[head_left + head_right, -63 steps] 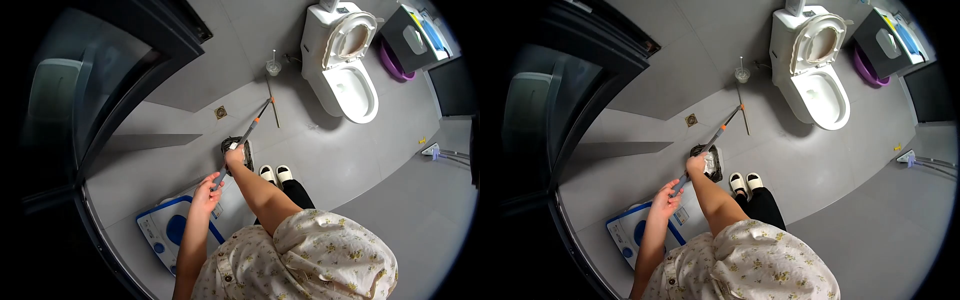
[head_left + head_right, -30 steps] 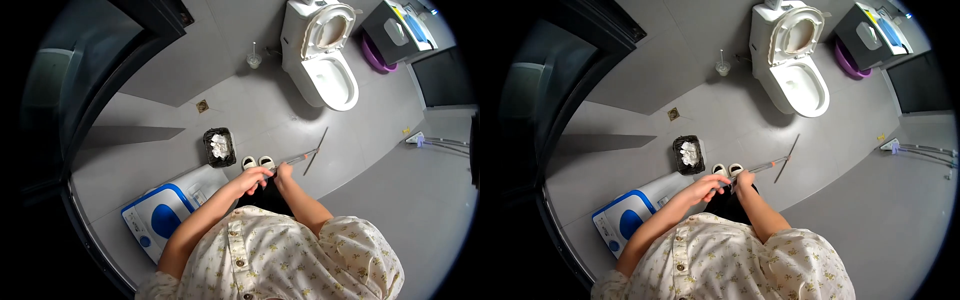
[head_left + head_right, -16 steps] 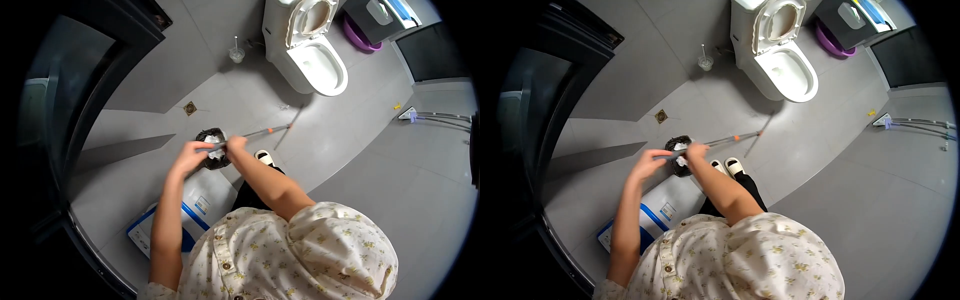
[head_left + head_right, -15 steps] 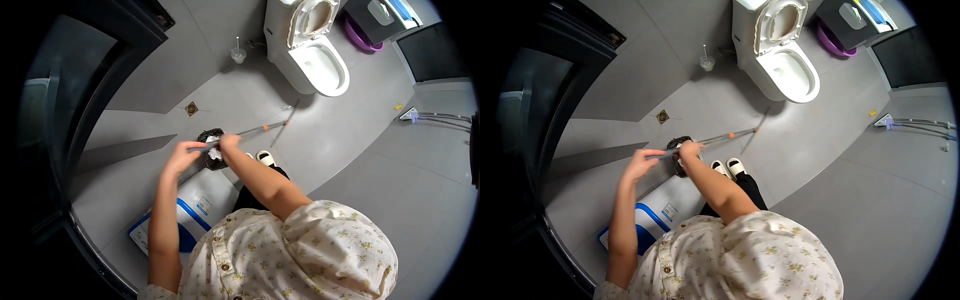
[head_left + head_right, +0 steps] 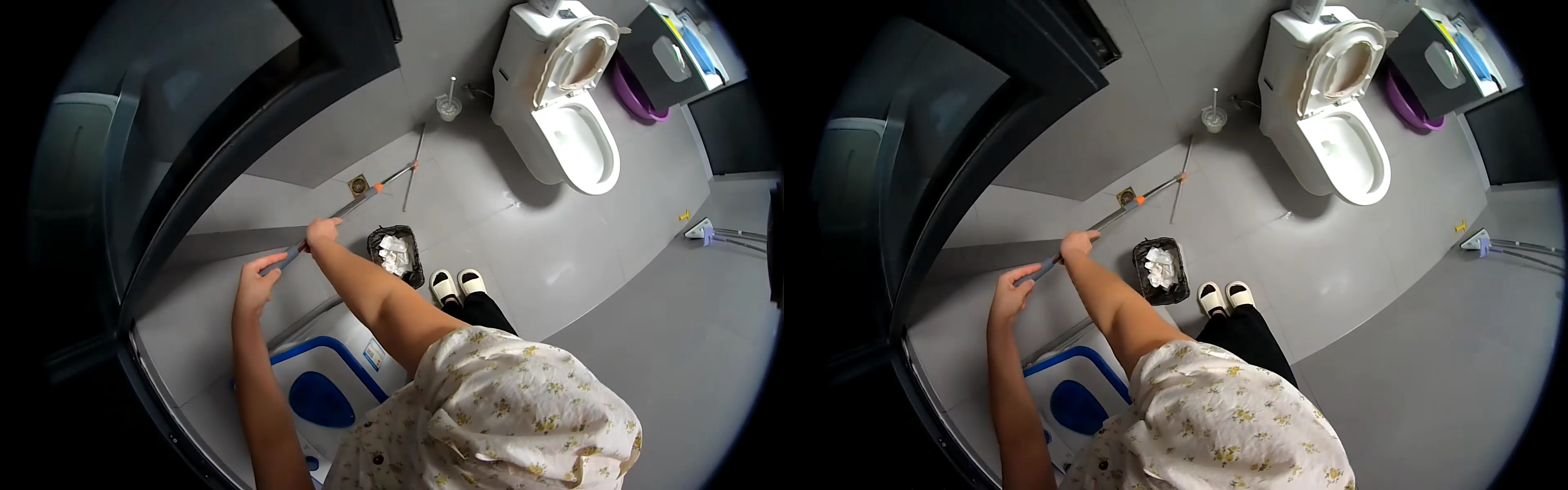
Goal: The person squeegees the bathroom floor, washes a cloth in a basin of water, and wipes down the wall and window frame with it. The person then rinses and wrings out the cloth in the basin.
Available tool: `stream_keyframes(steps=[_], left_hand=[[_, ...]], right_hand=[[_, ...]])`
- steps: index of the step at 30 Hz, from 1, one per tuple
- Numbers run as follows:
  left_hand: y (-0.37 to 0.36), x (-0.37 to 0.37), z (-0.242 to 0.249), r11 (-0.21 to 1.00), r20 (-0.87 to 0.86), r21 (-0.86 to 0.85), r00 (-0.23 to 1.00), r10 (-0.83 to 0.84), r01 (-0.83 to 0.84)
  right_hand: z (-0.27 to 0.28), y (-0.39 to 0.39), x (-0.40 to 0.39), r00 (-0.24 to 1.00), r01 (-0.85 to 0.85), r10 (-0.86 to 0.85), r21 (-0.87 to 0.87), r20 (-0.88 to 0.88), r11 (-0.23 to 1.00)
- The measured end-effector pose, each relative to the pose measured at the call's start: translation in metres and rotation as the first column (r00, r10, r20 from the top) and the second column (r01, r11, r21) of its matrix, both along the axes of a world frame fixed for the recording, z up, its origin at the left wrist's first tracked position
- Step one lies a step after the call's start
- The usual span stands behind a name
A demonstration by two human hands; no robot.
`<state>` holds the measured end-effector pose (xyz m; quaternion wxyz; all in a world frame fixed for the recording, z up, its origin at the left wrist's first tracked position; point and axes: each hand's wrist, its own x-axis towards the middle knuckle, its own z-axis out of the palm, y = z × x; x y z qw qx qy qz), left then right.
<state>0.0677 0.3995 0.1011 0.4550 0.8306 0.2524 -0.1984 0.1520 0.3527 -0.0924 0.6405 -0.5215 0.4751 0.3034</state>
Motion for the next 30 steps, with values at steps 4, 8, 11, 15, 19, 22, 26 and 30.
stream_keyframes(steps=[4,8,11,15,19,22,26,30], left_hand=[[0.018,-0.013,-0.007,0.995,0.088,0.065,0.992,-0.085,0.08],[-0.015,-0.012,0.019,0.932,0.085,0.268,0.957,-0.276,0.245],[-0.059,-0.015,0.048,0.896,0.09,0.333,0.936,-0.341,0.294],[-0.102,-0.03,0.064,0.815,0.191,0.439,0.847,-0.496,0.379],[-0.154,-0.039,0.074,0.737,0.174,0.482,0.773,-0.61,0.474],[-0.195,-0.04,0.069,0.734,0.175,0.447,0.755,-0.632,0.511],[-0.249,-0.045,0.065,0.855,0.121,0.206,0.855,-0.505,0.476],[-0.29,-0.069,0.033,0.859,0.14,0.067,0.848,-0.512,0.507]], right_hand=[[0.015,0.009,-0.006,0.999,0.024,-0.028,0.119,0.033,0.993],[-0.008,0.01,-0.019,0.978,0.073,-0.134,0.335,0.163,0.939],[0.021,-0.042,-0.029,0.961,0.074,-0.202,0.531,0.188,0.844],[0.047,-0.107,-0.045,0.966,0.076,-0.226,0.692,0.128,0.717],[0.043,-0.176,-0.06,0.981,0.024,-0.153,0.706,0.12,0.708],[0.044,-0.232,-0.066,0.978,0.107,-0.192,0.6,0.079,0.793],[0.034,-0.295,-0.079,0.948,0.217,-0.297,0.46,0.11,0.861],[0.044,-0.358,-0.11,0.946,0.256,-0.278,0.144,0.165,0.956]])
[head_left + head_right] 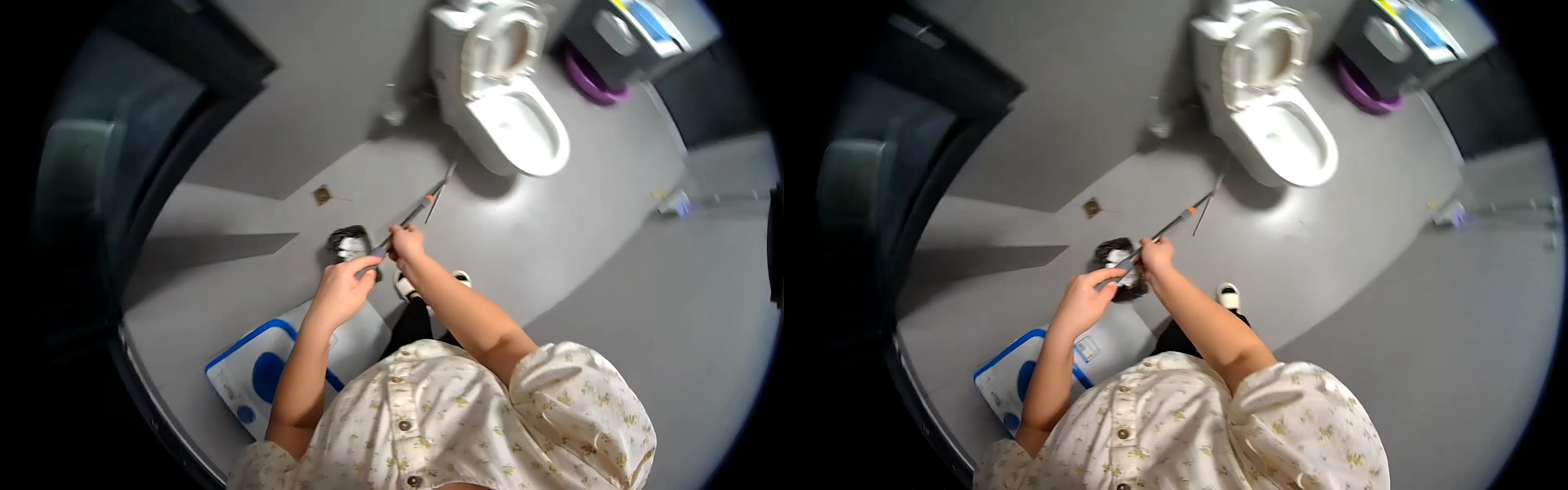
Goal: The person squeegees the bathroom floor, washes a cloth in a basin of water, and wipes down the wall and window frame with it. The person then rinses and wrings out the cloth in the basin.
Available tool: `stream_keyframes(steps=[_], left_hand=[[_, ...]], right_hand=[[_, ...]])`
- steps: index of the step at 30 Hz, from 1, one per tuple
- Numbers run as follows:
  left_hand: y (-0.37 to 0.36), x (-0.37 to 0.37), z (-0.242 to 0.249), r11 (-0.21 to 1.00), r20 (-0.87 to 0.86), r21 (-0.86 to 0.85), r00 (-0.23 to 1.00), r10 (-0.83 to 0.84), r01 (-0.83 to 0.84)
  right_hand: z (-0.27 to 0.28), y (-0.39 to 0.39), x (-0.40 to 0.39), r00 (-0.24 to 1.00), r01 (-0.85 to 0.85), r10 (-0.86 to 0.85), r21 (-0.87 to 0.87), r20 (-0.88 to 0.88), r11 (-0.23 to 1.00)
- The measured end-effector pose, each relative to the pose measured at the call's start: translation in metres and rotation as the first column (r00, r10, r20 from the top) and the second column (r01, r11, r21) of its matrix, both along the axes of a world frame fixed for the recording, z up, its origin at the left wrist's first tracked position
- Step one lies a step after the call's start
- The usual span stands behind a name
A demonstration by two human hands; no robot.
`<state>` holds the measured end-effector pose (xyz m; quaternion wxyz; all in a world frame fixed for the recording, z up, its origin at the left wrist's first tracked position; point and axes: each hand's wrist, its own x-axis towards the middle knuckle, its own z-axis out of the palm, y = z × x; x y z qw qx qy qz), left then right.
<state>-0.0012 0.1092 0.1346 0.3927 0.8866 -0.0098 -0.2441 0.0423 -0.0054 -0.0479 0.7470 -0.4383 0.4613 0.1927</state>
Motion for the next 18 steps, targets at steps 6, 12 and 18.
stream_keyframes(steps=[6,12,18], left_hand=[[-0.063,-0.024,-0.014,0.982,-0.193,-0.143,0.97,-0.151,0.124],[-0.14,-0.038,-0.046,0.877,-0.21,-0.245,0.861,-0.464,0.413],[-0.224,-0.066,-0.156,0.803,-0.104,-0.383,0.842,-0.53,0.458]], right_hand=[[0.001,-0.07,-0.059,0.941,0.321,-0.334,-0.165,-0.054,0.933],[-0.096,-0.162,-0.135,0.903,0.374,-0.425,-0.373,-0.06,0.849],[-0.099,-0.278,-0.166,0.868,0.32,-0.434,-0.397,-0.241,0.86]])
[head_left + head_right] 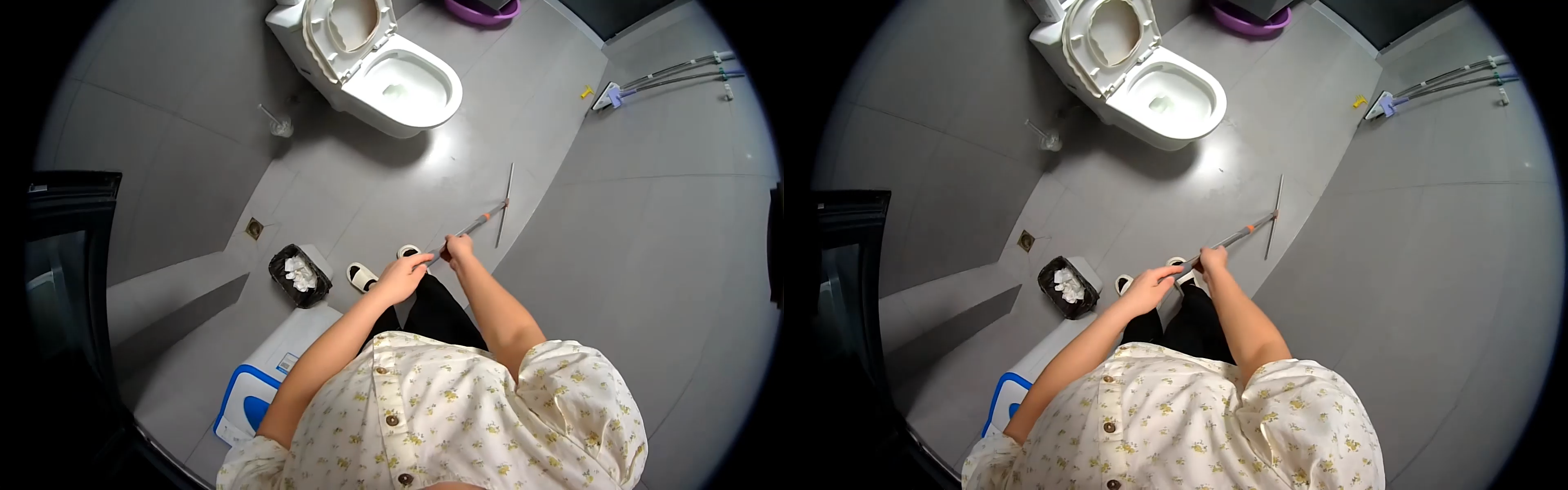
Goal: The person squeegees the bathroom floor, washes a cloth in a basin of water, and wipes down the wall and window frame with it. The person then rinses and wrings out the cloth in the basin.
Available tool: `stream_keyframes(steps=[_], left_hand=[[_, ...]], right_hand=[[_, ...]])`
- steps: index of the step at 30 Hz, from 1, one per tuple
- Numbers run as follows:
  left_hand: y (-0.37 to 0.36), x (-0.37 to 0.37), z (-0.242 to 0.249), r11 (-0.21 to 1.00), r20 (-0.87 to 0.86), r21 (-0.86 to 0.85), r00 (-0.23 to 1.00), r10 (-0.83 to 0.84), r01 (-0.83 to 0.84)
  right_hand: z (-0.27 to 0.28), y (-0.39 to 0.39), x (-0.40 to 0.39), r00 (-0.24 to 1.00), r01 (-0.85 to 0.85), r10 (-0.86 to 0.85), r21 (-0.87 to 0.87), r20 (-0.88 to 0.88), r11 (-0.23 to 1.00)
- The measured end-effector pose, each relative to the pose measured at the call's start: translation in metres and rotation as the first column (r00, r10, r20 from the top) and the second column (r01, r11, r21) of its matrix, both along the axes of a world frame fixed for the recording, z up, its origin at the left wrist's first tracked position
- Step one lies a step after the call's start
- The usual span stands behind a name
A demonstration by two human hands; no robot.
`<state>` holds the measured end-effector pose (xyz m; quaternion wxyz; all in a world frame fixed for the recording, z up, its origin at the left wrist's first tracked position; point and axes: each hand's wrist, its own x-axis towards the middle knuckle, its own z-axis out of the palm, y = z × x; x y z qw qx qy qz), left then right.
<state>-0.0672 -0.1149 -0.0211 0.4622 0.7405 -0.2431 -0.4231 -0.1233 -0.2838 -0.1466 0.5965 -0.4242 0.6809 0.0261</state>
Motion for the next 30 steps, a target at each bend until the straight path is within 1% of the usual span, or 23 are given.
stream_keyframes(steps=[1,4,5,6,7,8,9,10,11,12,13,14,15,17,21,22,23,24,25,26,28,29,30], left_hand=[[0.002,0.002,0.001,1.0,-0.005,0.01,1.0,0.006,-0.006],[0.017,0.022,0.013,0.966,-0.005,0.248,0.997,0.076,-0.072],[0.033,0.031,0.02,0.956,0.037,0.271,0.994,0.106,-0.112],[0.052,0.043,0.026,0.945,0.085,0.289,0.987,0.136,-0.155],[0.073,0.055,0.04,0.924,0.09,0.334,0.982,0.165,-0.186],[0.096,0.064,0.051,0.9,0.096,0.379,0.976,0.193,-0.215],[0.123,0.07,0.053,0.89,0.133,0.363,0.961,0.244,-0.276],[0.152,0.072,0.056,0.876,0.168,0.346,0.941,0.294,-0.336],[0.18,0.074,0.061,0.864,0.19,0.313,0.917,0.35,-0.394],[0.205,0.075,0.067,0.849,0.206,0.278,0.891,0.405,-0.45],[0.229,0.075,0.072,0.84,0.283,0.214,0.854,0.436,-0.499],[0.249,0.075,0.078,0.827,0.356,0.146,0.809,0.468,-0.543],[0.264,0.075,0.09,0.82,0.361,0.147,0.802,0.476,-0.553],[0.289,0.078,0.119,0.685,0.359,0.333,0.759,0.544,-0.648],[0.312,0.082,0.134,0.608,0.483,0.339,0.687,0.543,-0.718],[0.308,0.085,0.134,0.603,0.489,0.356,0.692,0.531,-0.714],[0.302,0.088,0.134,0.602,0.495,0.372,0.7,0.515,-0.706],[0.292,0.09,0.139,0.607,0.538,0.44,0.736,0.412,-0.662],[0.284,0.089,0.139,0.648,0.577,0.43,0.743,0.339,-0.629],[0.275,0.088,0.138,0.687,0.613,0.421,0.744,0.266,-0.592],[0.256,0.081,0.14,0.711,0.649,0.438,0.741,0.173,-0.55],[0.247,0.076,0.145,0.724,0.691,0.437,0.714,0.108,-0.533],[0.236,0.073,0.154,0.734,0.696,0.428,0.711,0.104,-0.527]], right_hand=[[0.002,0.001,0.002,1.0,-0.016,0.016,0.02,0.009,1.0],[-0.008,0.025,0.025,0.993,-0.112,0.111,0.032,0.048,0.993],[-0.021,0.038,0.034,0.976,-0.209,0.202,0.087,0.075,0.974],[-0.023,0.063,0.049,0.974,-0.227,0.225,0.051,0.041,0.973],[-0.101,0.09,0.052,0.881,-0.467,0.465,-0.006,-0.082,0.884],[-0.024,0.115,0.076,0.912,-0.409,0.411,0.103,0.005,0.907],[-0.05,0.152,0.087,0.831,-0.55,0.55,0.023,-0.086,0.835],[0.028,0.172,0.107,0.778,-0.62,0.619,0.028,-0.108,0.784],[0.019,0.204,0.12,0.776,-0.62,0.628,0.113,-0.056,0.776],[0.038,0.233,0.13,0.724,-0.685,0.684,0.022,-0.094,0.728],[0.042,0.264,0.139,0.711,-0.703,0.699,-0.027,-0.073,0.711],[0.047,0.29,0.151,0.715,-0.699,0.698,-0.023,-0.032,0.715],[0.072,0.306,0.161,0.687,-0.726,0.727,0.025,-0.005,0.687],[0.068,0.355,0.18,0.655,-0.755,0.754,-0.014,0.049,0.656],[0.058,0.412,0.214,0.542,-0.821,0.82,-0.089,0.185,0.564],[0.035,0.425,0.222,0.524,-0.831,0.83,-0.095,0.192,0.548],[-0.001,0.437,0.231,0.539,-0.801,0.777,-0.087,0.324,0.592],[-0.025,0.445,0.236,0.546,-0.769,0.709,-0.068,0.447,0.636],[-0.031,0.44,0.233,0.587,-0.739,0.632,0.016,0.505,0.674],[-0.022,0.428,0.225,0.58,-0.743,0.639,0.007,0.505,0.669],[0.015,0.391,0.207,0.643,-0.683,0.299,0.351,0.706,0.64],[0.04,0.372,0.198,0.639,-0.677,0.27,0.36,0.72,0.643],[0.06,0.356,0.186,0.639,-0.668,0.238,0.375,0.731,0.643]])
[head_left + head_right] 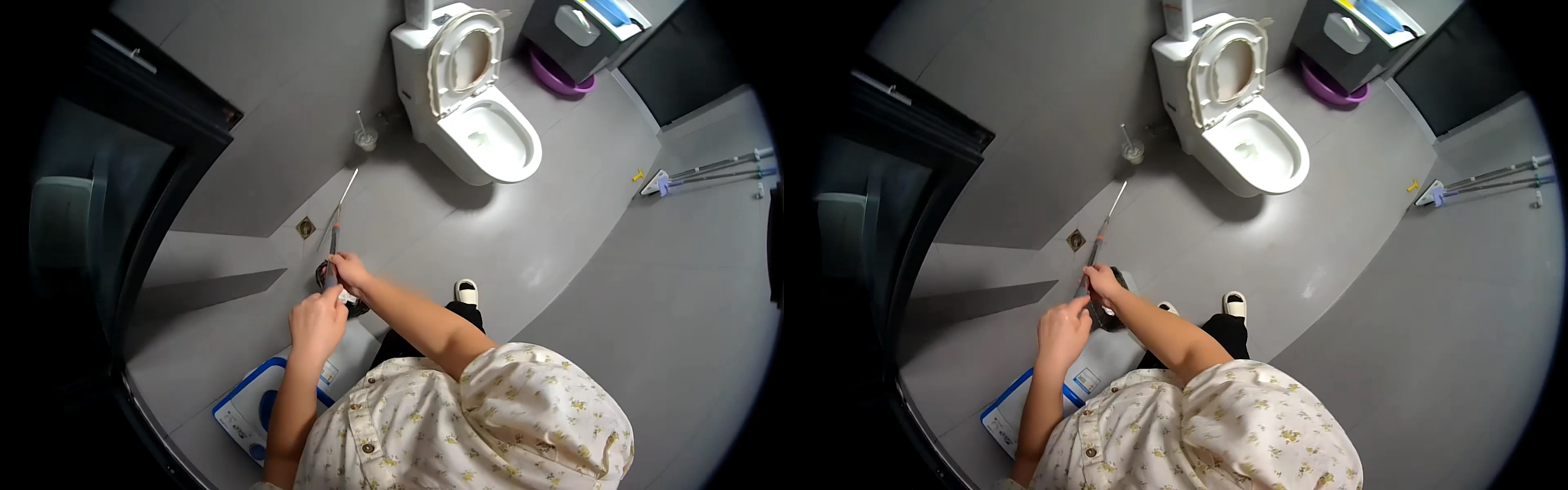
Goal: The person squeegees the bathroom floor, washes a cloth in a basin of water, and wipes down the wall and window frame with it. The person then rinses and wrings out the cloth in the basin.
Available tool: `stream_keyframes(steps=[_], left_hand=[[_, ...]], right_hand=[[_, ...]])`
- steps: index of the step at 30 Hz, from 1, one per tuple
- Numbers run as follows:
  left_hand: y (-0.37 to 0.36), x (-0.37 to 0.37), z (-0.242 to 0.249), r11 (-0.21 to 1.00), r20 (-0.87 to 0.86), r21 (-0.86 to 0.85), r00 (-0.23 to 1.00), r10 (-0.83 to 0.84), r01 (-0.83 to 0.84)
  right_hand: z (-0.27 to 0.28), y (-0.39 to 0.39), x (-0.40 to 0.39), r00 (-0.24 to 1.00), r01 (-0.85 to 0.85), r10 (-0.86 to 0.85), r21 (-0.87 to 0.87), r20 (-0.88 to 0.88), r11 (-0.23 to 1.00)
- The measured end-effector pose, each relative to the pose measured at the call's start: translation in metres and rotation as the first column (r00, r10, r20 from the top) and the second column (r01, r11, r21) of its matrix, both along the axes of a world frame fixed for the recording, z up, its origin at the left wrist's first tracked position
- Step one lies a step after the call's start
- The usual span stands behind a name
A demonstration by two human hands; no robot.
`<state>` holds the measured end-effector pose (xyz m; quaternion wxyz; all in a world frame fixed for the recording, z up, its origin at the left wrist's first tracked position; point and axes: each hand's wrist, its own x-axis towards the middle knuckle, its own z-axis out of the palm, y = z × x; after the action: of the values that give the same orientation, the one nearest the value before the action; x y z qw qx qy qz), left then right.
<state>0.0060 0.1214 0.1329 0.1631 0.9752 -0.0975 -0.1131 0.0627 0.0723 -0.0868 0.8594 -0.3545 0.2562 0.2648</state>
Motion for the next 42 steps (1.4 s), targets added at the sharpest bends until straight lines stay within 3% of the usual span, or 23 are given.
stream_keyframes(steps=[2,6,8,15,17,19,21,24,30,32,35,38,40,42], left_hand=[[-0.025,-0.007,0.025,0.993,-0.06,0.064,0.994,-0.095,0.099],[-0.087,-0.005,0.057,0.962,-0.011,-0.023,0.962,-0.274,0.273],[-0.129,-0.003,0.063,0.938,-0.005,0.015,0.938,-0.345,0.346],[-0.339,-0.021,0.063,0.747,-0.036,-0.11,0.748,-0.663,0.656],[-0.402,-0.025,0.066,0.713,-0.035,-0.175,0.72,-0.694,0.679],[-0.462,-0.027,0.066,0.681,-0.02,-0.246,0.699,-0.715,0.69],[-0.509,-0.031,0.061,0.604,0.144,-0.356,0.681,-0.718,0.713],[-0.571,-0.024,0.064,0.593,0.178,-0.338,0.668,-0.723,0.731],[-0.669,0.023,0.07,0.611,0.242,-0.325,0.688,-0.684,0.722],[-0.699,0.052,0.068,0.643,0.296,-0.332,0.724,-0.623,0.69],[-0.748,0.112,0.056,0.681,0.323,-0.334,0.758,-0.567,0.652],[-0.806,0.179,0.056,0.708,0.298,-0.353,0.791,-0.534,0.611],[-0.844,0.221,0.049,0.729,0.29,-0.362,0.813,-0.504,0.581],[-0.875,0.254,0.05,0.757,0.242,-0.367,0.841,-0.484,0.541]], right_hand=[[0.014,-0.032,-0.019,1.0,0.003,-0.002,0.036,-0.023,0.999],[0.036,-0.11,-0.047,0.989,0.117,-0.102,0.152,-0.103,0.981],[0.049,-0.169,-0.06,0.99,0.113,-0.104,0.096,-0.099,0.989],[0.042,-0.397,-0.123,0.919,0.394,-0.39,0.084,-0.055,0.915],[0.061,-0.457,-0.134,0.841,0.541,-0.538,0.063,-0.065,0.838],[0.063,-0.523,-0.142,0.804,0.594,-0.593,0.057,-0.04,0.802],[0.059,-0.58,-0.152,0.81,0.584,-0.586,0.101,-0.009,0.805],[0.08,-0.648,-0.147,0.752,0.658,-0.659,0.053,-0.008,0.751],[0.103,-0.75,-0.097,0.761,0.639,-0.641,0.049,0.1,0.767],[0.101,-0.783,-0.072,0.79,0.599,-0.601,0.054,0.126,0.799],[0.105,-0.836,-0.032,0.847,0.532,-0.526,-0.17,0.083,0.83],[0.103,-0.901,0.007,0.85,0.52,-0.523,-0.243,0.059,0.818],[0.105,-0.942,0.031,0.844,0.523,-0.536,-0.239,0.014,0.818],[0.116,-0.973,0.053,0.848,0.528,-0.524,-0.202,0.077,0.825]])
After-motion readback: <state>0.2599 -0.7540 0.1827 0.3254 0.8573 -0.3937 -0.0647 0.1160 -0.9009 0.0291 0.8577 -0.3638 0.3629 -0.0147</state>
